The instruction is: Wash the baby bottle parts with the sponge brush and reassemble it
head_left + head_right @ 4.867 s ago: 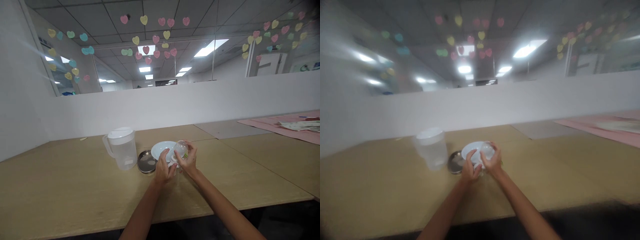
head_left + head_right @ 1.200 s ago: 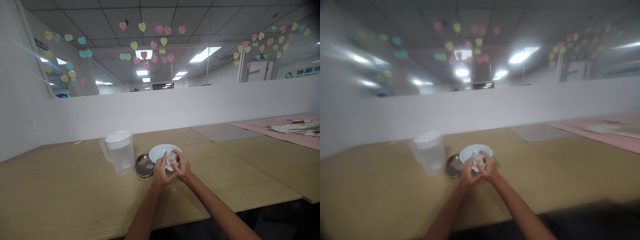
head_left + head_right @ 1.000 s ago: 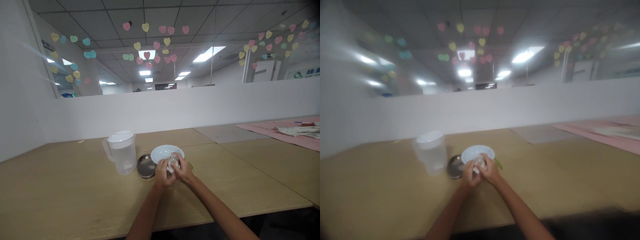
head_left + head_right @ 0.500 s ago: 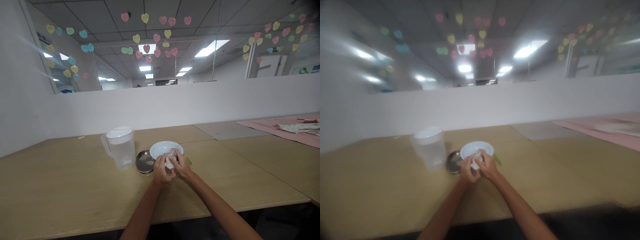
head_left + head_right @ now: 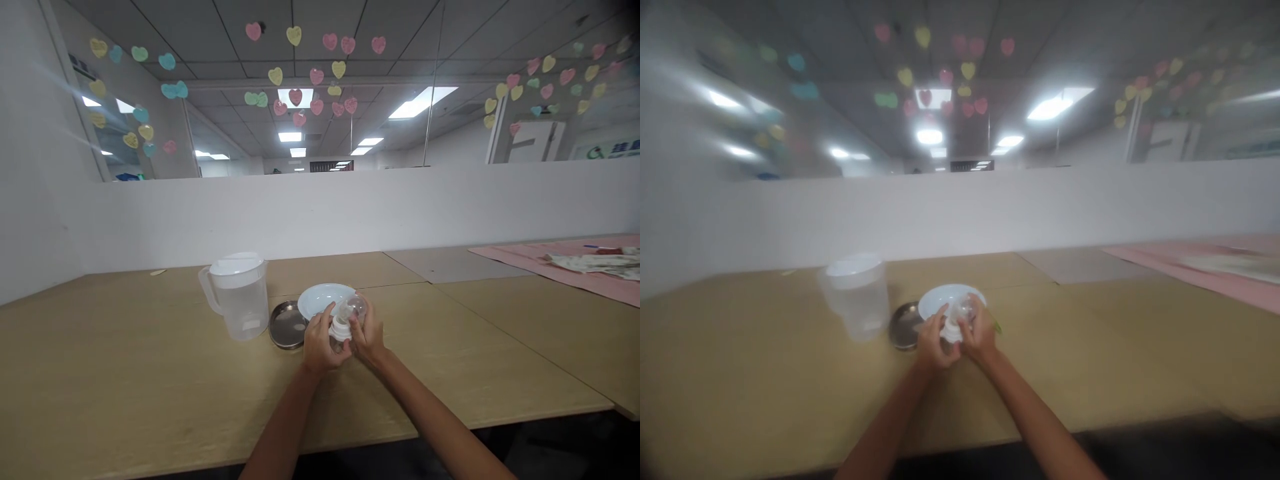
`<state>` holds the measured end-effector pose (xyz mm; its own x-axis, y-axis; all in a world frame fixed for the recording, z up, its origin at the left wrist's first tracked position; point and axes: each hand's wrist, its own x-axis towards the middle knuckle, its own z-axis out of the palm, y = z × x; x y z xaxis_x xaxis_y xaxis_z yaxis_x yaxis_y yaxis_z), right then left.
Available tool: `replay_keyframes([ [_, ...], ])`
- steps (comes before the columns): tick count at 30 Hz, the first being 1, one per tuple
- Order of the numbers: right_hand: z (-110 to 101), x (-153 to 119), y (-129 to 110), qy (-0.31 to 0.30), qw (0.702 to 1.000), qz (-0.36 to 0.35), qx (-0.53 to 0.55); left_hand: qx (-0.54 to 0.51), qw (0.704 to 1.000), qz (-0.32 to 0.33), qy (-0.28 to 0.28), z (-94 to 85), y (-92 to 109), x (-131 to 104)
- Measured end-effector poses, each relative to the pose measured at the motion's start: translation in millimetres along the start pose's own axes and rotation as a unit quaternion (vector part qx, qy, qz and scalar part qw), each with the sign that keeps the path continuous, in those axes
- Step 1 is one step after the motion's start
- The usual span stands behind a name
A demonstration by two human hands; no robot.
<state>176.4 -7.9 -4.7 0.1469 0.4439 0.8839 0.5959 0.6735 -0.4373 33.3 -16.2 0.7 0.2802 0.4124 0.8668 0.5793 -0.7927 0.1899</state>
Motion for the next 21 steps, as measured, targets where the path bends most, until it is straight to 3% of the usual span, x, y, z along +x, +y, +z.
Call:
replay_keyframes([
  [3, 0.8, -1.0, 0.6, 0.054, 0.998, -0.023, 0.028, 0.005, 1.000, -0.002, -0.004, 1.5, -0.3, -0.4],
  [8, 3.0, 7.3, -11.6, 0.102, 0.994, -0.002, 0.045, 0.006, 1.000, -0.002, -0.013, 4.7, -3.2, 0.8],
  [12, 2.7, 14.1, -14.1, 0.088, 0.993, 0.064, 0.051, 0.009, 1.000, 0.013, -0.013, 4.5, -3.8, 2.0],
  [16, 3.6, 14.0, 0.5, 0.075, 0.986, 0.136, 0.059, 0.002, 1.000, 0.021, -0.009, 2.0, -1.0, 3.0],
  [21, 8.4, 12.4, 13.0, 0.017, 0.987, 0.150, 0.048, -0.006, 1.000, 0.002, -0.018, 0.4, 1.0, 3.7],
])
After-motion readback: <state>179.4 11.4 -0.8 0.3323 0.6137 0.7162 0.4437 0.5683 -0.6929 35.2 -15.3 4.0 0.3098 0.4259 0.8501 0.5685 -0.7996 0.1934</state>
